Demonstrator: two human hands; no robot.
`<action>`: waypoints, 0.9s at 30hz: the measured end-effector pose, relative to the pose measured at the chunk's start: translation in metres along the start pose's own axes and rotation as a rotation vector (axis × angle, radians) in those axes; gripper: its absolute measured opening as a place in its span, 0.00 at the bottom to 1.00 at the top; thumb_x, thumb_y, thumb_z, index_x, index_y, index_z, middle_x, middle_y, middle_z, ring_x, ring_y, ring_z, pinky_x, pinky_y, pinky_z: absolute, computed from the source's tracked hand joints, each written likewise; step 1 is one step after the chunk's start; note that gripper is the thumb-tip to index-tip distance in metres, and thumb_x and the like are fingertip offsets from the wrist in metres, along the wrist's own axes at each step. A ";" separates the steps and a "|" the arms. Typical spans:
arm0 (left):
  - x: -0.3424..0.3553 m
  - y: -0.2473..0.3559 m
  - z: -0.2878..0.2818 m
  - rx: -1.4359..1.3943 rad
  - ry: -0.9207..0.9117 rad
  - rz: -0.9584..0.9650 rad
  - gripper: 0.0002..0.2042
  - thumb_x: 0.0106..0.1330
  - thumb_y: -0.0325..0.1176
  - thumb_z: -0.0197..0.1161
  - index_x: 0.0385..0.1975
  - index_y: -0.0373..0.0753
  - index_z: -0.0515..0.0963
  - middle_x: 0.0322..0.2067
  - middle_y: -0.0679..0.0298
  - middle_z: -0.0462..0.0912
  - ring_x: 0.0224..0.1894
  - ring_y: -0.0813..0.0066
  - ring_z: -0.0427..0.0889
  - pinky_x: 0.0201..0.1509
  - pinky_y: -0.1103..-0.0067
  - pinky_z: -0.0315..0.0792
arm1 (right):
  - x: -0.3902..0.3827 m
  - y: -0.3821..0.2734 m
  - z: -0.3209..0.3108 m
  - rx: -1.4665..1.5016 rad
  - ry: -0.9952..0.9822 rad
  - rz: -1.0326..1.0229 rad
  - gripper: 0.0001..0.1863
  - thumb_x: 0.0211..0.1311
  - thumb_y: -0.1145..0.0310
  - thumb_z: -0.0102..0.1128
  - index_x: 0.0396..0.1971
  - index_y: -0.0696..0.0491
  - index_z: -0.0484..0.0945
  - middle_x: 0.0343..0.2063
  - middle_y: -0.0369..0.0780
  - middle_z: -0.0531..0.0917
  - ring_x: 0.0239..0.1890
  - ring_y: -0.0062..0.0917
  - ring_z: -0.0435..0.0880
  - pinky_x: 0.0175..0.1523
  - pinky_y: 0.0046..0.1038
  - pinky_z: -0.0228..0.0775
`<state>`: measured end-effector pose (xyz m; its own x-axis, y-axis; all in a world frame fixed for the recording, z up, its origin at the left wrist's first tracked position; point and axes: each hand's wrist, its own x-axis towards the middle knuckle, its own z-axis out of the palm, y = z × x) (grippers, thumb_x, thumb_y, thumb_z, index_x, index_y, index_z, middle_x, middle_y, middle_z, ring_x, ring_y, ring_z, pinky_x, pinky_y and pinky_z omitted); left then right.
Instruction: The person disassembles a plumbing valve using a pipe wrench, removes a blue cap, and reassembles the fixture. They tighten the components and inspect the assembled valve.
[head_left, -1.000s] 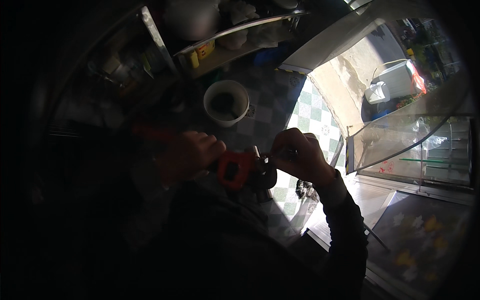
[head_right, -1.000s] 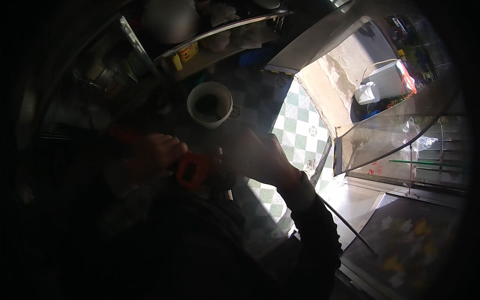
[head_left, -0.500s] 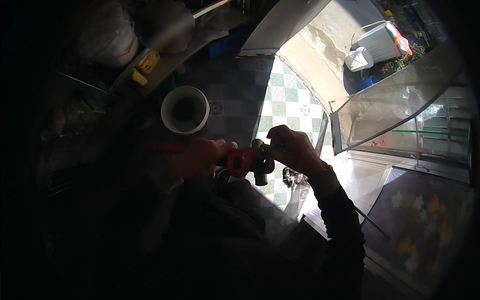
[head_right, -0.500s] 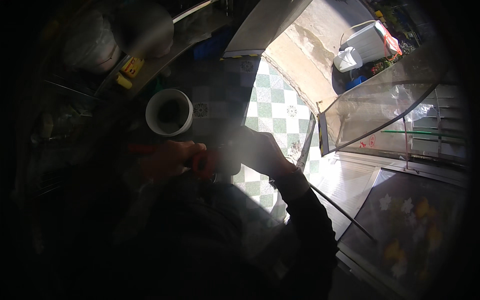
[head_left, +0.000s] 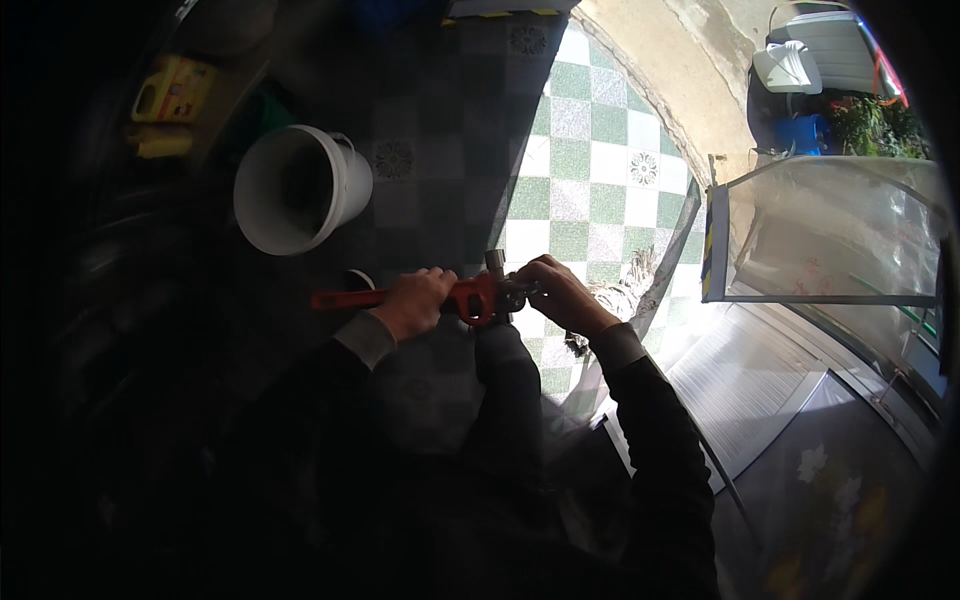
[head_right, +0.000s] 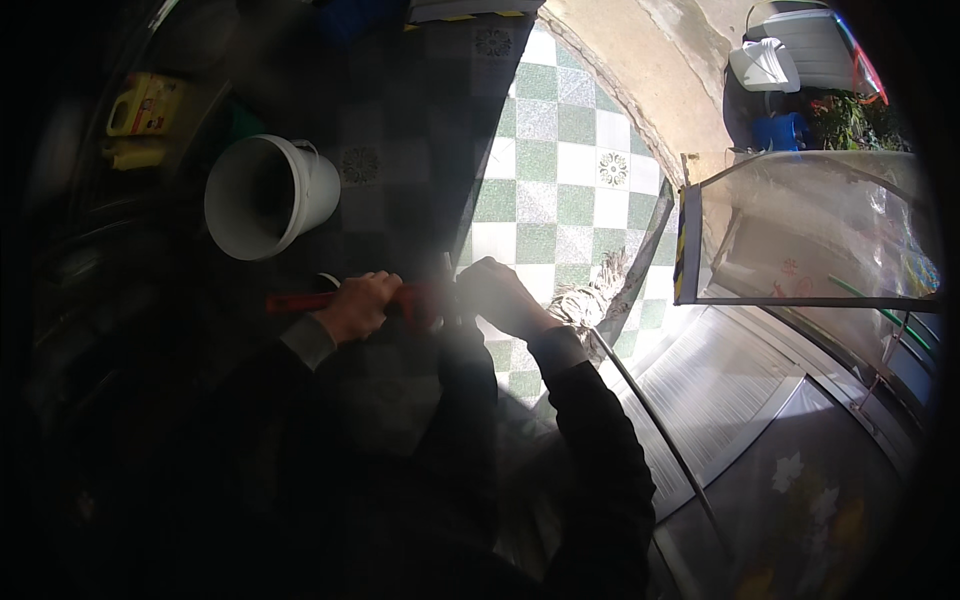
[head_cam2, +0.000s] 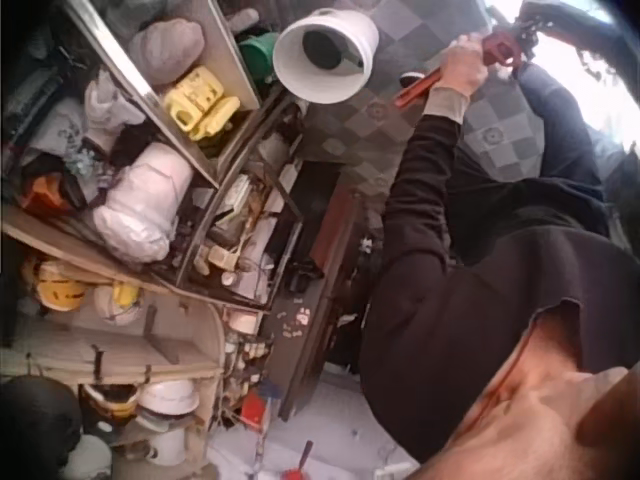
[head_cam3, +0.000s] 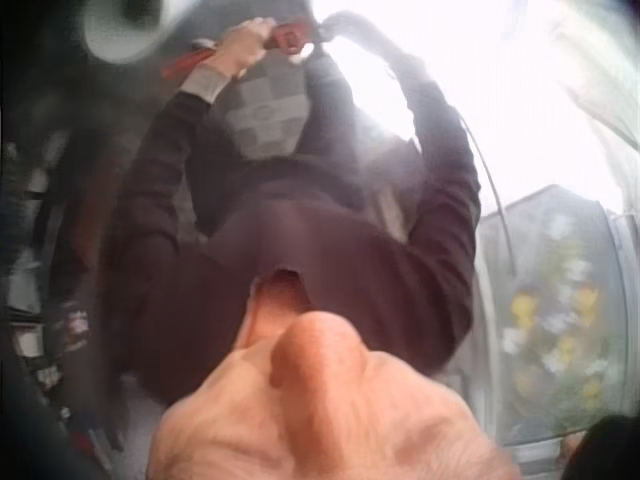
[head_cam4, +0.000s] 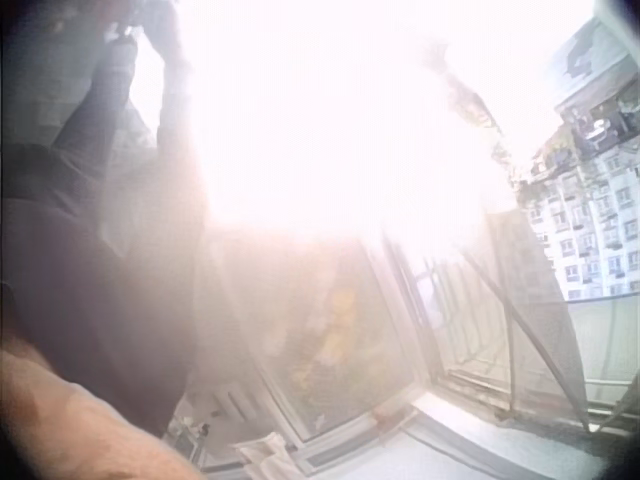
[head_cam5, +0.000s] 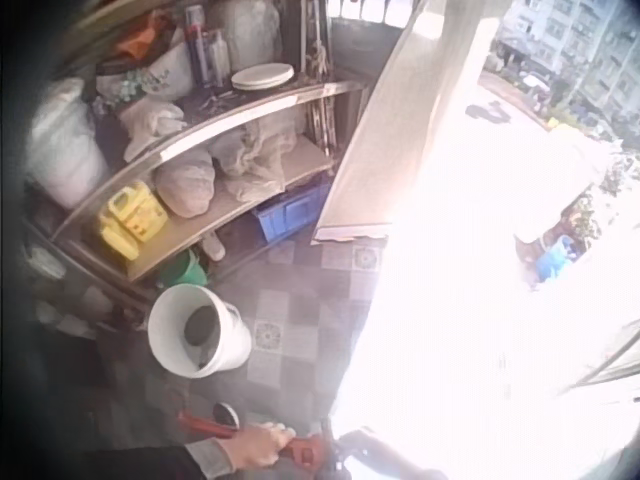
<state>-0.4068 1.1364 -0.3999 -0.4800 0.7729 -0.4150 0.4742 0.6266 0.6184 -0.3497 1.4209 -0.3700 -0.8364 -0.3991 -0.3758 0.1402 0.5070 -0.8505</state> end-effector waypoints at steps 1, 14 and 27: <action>0.016 -0.015 0.025 -0.022 -0.009 -0.013 0.13 0.56 0.25 0.62 0.41 0.38 0.70 0.39 0.53 0.79 0.41 0.49 0.81 0.45 0.60 0.76 | 0.010 0.033 0.009 0.045 -0.030 0.023 0.16 0.55 0.83 0.60 0.44 0.55 0.78 0.43 0.43 0.80 0.49 0.39 0.81 0.51 0.34 0.77; 0.170 -0.170 0.279 -0.248 -0.121 -0.207 0.09 0.54 0.23 0.54 0.36 0.33 0.72 0.36 0.45 0.80 0.39 0.40 0.80 0.44 0.54 0.74 | 0.093 0.357 0.142 -0.009 0.097 0.092 0.20 0.47 0.83 0.60 0.44 0.58 0.73 0.42 0.48 0.74 0.50 0.45 0.74 0.57 0.38 0.68; 0.207 -0.187 0.318 -0.222 -0.231 -0.167 0.12 0.52 0.26 0.61 0.36 0.29 0.76 0.33 0.44 0.83 0.40 0.46 0.83 0.44 0.60 0.78 | 0.091 0.436 0.191 -0.085 0.292 0.174 0.15 0.57 0.85 0.51 0.44 0.58 0.75 0.43 0.41 0.78 0.50 0.28 0.78 0.50 0.27 0.74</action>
<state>-0.3601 1.2115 -0.8138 -0.3458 0.6798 -0.6467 0.2192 0.7287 0.6488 -0.2635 1.4602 -0.8456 -0.9219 -0.0717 -0.3808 0.2596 0.6152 -0.7444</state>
